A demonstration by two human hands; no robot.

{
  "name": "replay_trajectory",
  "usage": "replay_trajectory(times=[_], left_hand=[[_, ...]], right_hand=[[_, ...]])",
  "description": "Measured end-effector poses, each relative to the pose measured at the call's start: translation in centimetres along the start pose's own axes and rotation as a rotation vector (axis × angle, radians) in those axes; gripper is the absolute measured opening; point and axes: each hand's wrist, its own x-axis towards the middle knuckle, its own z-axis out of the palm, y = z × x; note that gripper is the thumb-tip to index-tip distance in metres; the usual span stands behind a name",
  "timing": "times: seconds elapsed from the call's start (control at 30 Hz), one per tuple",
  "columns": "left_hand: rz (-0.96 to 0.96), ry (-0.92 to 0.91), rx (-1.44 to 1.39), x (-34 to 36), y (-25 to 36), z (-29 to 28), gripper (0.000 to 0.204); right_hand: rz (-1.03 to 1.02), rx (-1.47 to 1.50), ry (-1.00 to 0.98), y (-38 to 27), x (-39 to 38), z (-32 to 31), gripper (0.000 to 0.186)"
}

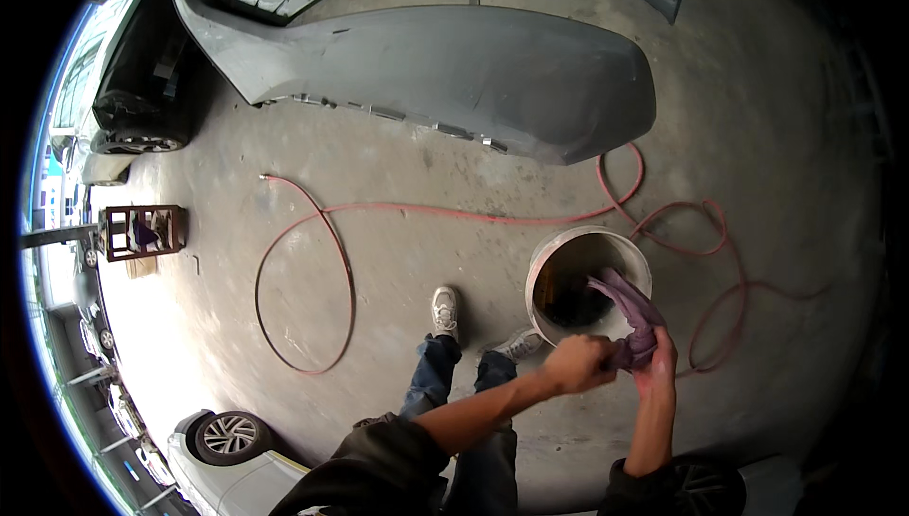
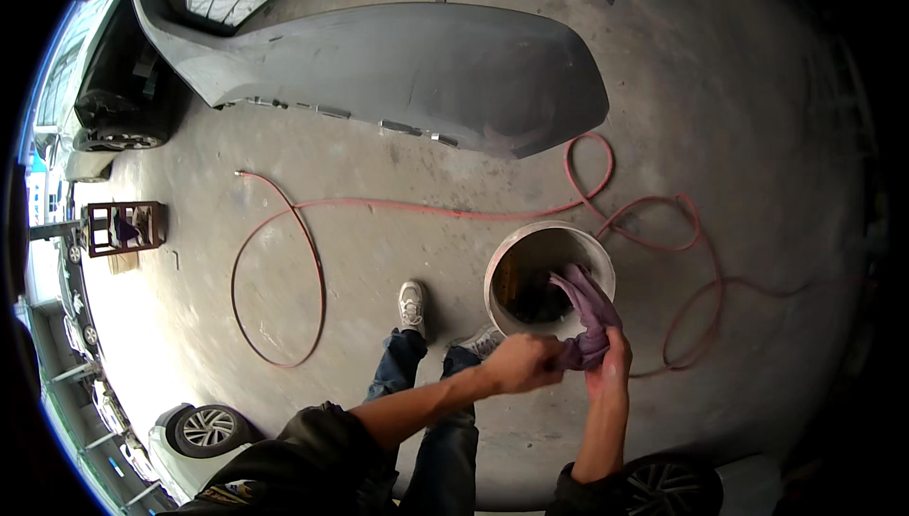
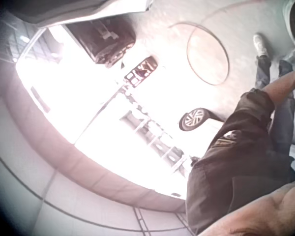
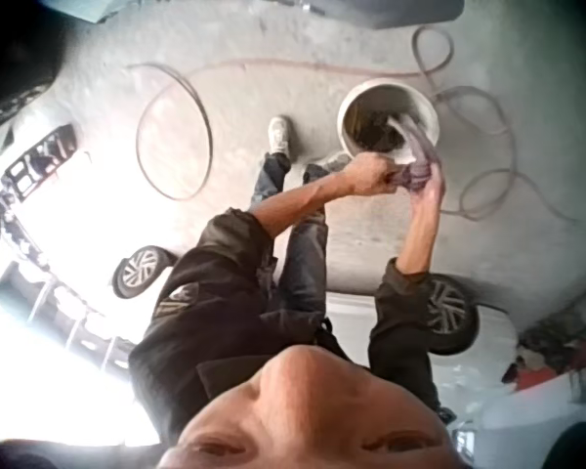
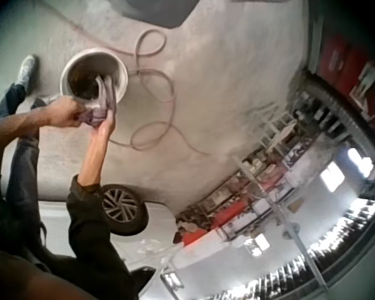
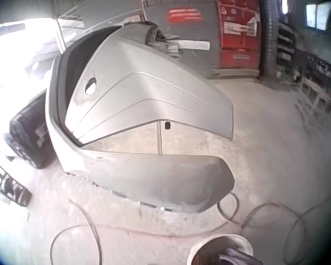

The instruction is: The person sands the surface of a detached grey car bumper using a black sanding block. They systematically work across the front and side edges, dipping the block into a bucket of water periodically. The person also uses a cloth to wipe the surface at the end.

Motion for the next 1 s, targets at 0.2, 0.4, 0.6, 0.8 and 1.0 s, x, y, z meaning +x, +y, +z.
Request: replay_trajectory(times=[0.2,0.4,0.6,0.8,1.0], left_hand=[[-0.148,0.032,0.287,1.8,-4.5,-0.9,0.046],[0.198,0.249,0.167,5.0,-0.3,-2.7,0.074],[0.19,0.035,-0.217,8.1,-1.7,-1.3,0.06],[-0.009,-0.017,-0.334,8.3,-3.3,-1.0,0.04],[-0.205,0.009,-0.558,7.0,-4.8,-0.2,0.031]], right_hand=[[-0.172,-0.134,-0.097,-1.6,-3.6,1.1,0.042],[-0.386,-0.5,-0.24,-3.2,-8.8,4.9,0.057],[-0.624,-0.447,-0.087,-4.8,-12.8,5.9,0.057],[-0.889,-0.198,-0.296,-8.3,-15.2,3.9,0.044],[-0.945,-0.111,-0.295,-11.0,-14.2,4.8,0.031]])
